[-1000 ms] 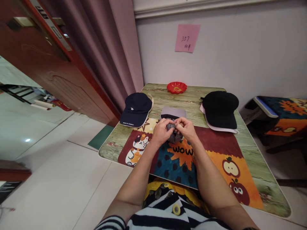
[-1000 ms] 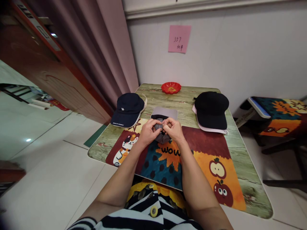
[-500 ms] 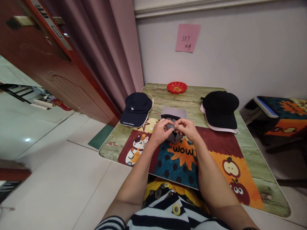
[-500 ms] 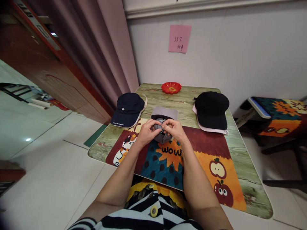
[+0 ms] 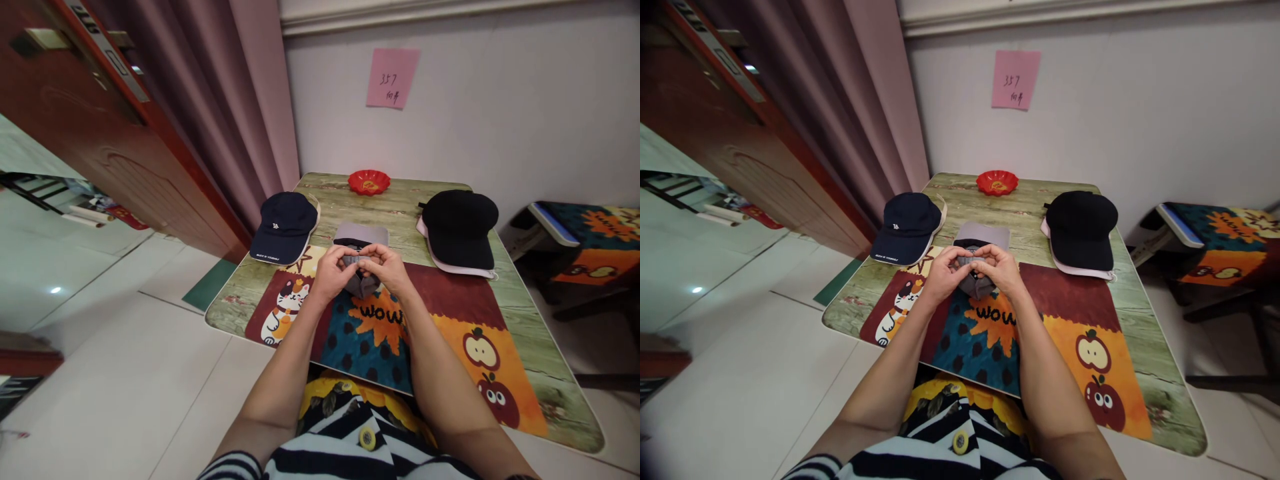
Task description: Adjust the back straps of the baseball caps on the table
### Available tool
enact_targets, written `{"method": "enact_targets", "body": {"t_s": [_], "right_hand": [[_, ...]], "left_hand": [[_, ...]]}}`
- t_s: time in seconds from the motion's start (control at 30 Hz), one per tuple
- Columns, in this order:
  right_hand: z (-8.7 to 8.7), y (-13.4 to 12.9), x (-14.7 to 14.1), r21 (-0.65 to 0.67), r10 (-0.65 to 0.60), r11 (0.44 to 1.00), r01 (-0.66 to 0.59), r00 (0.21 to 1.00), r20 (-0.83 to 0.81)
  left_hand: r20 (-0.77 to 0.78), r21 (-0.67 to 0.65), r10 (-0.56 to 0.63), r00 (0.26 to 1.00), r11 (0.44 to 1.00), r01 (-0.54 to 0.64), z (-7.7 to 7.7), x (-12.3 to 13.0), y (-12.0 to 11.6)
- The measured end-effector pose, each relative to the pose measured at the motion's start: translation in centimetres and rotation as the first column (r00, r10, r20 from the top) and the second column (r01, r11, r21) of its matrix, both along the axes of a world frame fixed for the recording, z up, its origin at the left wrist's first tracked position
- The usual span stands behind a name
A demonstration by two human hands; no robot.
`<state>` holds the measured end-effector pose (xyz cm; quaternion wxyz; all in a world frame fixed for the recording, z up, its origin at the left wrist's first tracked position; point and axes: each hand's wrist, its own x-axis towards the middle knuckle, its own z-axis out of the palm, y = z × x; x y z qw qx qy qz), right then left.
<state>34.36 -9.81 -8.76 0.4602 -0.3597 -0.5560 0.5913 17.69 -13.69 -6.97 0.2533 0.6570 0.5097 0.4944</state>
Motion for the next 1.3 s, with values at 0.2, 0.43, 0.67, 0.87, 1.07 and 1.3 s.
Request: {"method": "enact_targets", "body": {"t_s": [0.2, 0.43, 0.67, 0.87, 1.07, 1.3], "right_hand": [[0.1, -0.1, 0.1, 0.01, 0.041, 0.999, -0.041, 0.999, -0.011], [0.1, -0.2, 0.0, 0.052, 0.011, 0.999, -0.011, 1.0, 0.015], [0.3, -0.2, 0.0, 0.073, -0.016, 0.997, 0.015, 1.0, 0.022], [0.3, -0.2, 0.0, 0.08, -0.023, 0.997, 0.023, 1.0, 0.001], [0.4, -0.5, -0.2, 0.165, -0.054, 0.986, 0.041, 0.996, 0.076], [0.3, -0.3, -0.1, 0.306, -0.126, 0.949, 0.074, 0.98, 0.156]], "left_hand": [[0.041, -0.044, -0.009, 0.999, 0.999, 0.011, 0.7, -0.1, -0.3], [0.163, -0.077, 0.097, 0.982, 0.993, -0.086, 0.8, -0.1, -0.4], [0.241, -0.161, 0.045, 0.97, 0.987, -0.005, 1.0, 0.0, -0.6], [0.356, -0.307, 0.116, 0.927, 0.952, -0.001, 0.5, 0.4, -0.4], [0.463, -0.418, 0.158, 0.872, 0.907, 0.057, 0.8, 0.9, -0.7], [0.474, -0.403, 0.175, 0.863, 0.915, 0.036, 0.4, 0.8, -0.3]]}}
